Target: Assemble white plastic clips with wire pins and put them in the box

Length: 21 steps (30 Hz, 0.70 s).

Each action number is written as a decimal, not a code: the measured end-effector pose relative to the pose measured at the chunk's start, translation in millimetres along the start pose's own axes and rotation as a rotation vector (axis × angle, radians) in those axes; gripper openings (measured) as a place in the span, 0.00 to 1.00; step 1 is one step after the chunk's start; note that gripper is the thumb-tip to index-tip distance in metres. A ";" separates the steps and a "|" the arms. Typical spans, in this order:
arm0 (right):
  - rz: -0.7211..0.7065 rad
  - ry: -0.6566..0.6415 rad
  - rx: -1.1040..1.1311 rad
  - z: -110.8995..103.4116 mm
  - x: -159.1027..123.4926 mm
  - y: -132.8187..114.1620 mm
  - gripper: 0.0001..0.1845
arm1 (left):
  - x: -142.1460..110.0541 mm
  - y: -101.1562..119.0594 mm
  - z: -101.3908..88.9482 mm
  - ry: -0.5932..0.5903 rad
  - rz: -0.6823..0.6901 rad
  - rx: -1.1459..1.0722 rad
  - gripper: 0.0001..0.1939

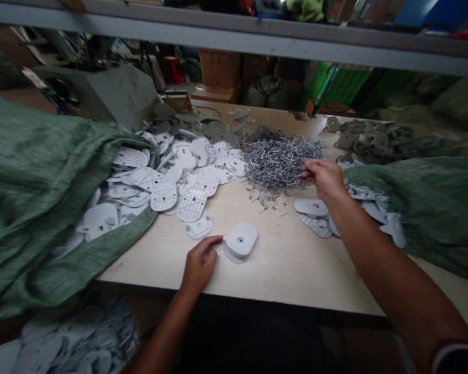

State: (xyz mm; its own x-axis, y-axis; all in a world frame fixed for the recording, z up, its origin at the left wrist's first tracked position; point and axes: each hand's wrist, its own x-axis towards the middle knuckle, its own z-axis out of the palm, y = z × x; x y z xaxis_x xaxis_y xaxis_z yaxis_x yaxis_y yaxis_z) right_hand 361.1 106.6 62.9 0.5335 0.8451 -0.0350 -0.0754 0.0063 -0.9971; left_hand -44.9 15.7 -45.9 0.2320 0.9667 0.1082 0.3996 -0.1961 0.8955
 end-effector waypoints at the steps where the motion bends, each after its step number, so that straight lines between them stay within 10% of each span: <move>1: 0.033 -0.007 0.023 -0.1 1.7 -2.8 0.06 | -0.1 0.4 -0.2 0.001 -0.002 0.001 0.21; 10: 0.279 -0.070 0.133 4.4 8.8 -7.3 0.06 | 0.1 1.2 0.4 0.005 0.000 0.007 0.21; 21: 0.186 -0.045 0.121 20.6 4.5 -15.0 0.06 | -0.7 -2.8 1.0 0.002 0.010 0.016 0.21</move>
State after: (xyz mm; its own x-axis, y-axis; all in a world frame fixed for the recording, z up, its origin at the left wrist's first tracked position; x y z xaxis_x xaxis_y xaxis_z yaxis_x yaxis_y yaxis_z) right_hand 347.3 121.4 79.0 0.4630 0.8607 -0.2117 -0.2708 -0.0901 -0.9584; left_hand -45.3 15.5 -49.0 0.2344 0.9650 0.1178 0.4114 -0.2082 0.8874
